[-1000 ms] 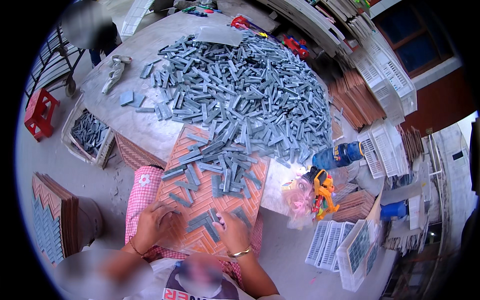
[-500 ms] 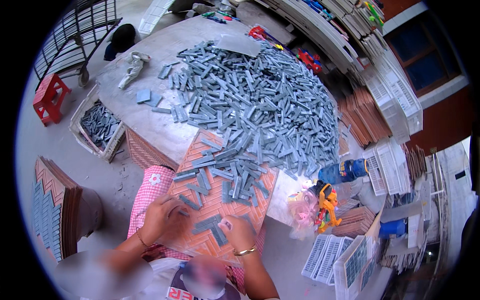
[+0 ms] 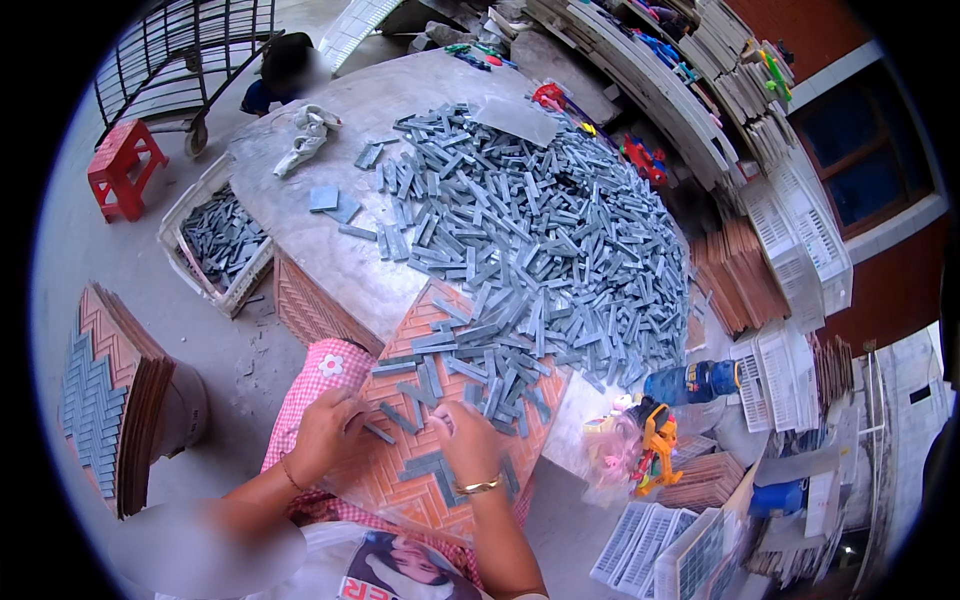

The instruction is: The person sits on the ground and arranges small gray rectangular tiles onto a pink board in a herringbone pattern. They pick tiles from a large pile, place them one by one, and occasionally stack completed boards nearby.

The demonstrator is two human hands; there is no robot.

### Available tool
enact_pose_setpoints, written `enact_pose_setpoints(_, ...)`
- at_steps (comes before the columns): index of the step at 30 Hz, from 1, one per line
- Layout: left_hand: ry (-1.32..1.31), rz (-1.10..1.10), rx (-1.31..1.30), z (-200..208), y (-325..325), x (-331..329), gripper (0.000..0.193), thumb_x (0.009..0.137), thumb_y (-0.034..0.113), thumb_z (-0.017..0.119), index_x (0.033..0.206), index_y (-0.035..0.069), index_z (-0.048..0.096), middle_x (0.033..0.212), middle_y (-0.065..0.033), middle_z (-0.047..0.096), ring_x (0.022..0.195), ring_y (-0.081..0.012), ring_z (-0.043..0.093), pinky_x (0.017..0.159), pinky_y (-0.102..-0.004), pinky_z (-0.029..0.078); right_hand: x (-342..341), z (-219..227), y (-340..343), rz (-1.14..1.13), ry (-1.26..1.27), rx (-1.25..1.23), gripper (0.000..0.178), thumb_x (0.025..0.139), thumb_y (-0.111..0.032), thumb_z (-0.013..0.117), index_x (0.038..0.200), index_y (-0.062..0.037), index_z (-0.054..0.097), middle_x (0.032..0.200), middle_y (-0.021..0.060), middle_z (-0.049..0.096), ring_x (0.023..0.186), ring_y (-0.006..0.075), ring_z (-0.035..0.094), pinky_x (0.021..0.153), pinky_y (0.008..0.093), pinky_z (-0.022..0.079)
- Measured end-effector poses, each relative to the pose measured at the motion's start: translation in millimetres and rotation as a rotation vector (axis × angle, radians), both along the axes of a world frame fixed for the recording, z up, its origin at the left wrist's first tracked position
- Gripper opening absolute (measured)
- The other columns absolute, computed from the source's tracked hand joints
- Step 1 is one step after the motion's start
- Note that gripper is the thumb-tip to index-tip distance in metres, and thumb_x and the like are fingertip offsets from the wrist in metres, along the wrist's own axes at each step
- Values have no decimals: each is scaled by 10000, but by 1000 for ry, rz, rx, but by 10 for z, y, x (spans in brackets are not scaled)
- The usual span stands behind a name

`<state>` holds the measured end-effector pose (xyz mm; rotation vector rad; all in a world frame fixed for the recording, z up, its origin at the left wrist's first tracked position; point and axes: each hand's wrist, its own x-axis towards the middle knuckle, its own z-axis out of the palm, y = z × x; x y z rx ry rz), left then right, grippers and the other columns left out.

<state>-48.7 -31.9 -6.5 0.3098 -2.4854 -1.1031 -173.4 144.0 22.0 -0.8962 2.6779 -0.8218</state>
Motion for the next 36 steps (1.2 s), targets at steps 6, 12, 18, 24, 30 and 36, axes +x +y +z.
enact_pose_setpoints(6,-50,-74,1,-124,72,188,123,716,64,657,835,60,626,782,-109,595,737,-305,583,645,-398,474,65,-314,-81,37,-19,81,149,782,-182,674,789,-44,618,732,106,635,643,270,616,591,371,482)
enact_pose_setpoints(12,54,-182,67,-20,186,103,157,699,52,653,853,64,628,828,-97,601,779,-302,592,677,-393,481,26,-519,283,-82,-777,-368,172,871,-150,596,919,15,612,719,22,610,593,71,537,539,223,435)
enact_pose_setpoints(18,174,-222,-4,105,214,-59,287,725,106,636,1012,93,627,919,-86,604,809,-292,595,699,-383,488,149,-84,280,41,-1008,-307,236,931,-212,542,993,-5,635,730,0,602,582,52,515,525,189,405)
enact_pose_setpoints(24,-109,-343,134,93,53,121,240,780,117,629,1017,81,639,896,-117,627,801,-301,610,690,-371,491,156,-10,373,-23,-999,-386,213,911,-184,577,1005,-1,633,746,5,610,610,49,528,529,196,413)
enact_pose_setpoints(30,-148,253,-42,72,-1642,151,255,847,127,579,1083,32,582,887,-165,630,730,-244,591,663,-336,482,94,-185,686,-158,-730,-325,163,878,-151,608,954,-12,647,725,27,630,621,92,578,547,227,446)
enact_pose_setpoints(36,203,567,-131,500,-2660,-149,366,925,190,545,1262,46,532,1094,-149,634,737,-147,599,672,-270,495,-126,-275,669,-337,-7,-157,157,810,-162,677,862,-18,640,712,85,661,633,161,638,594,293,494)
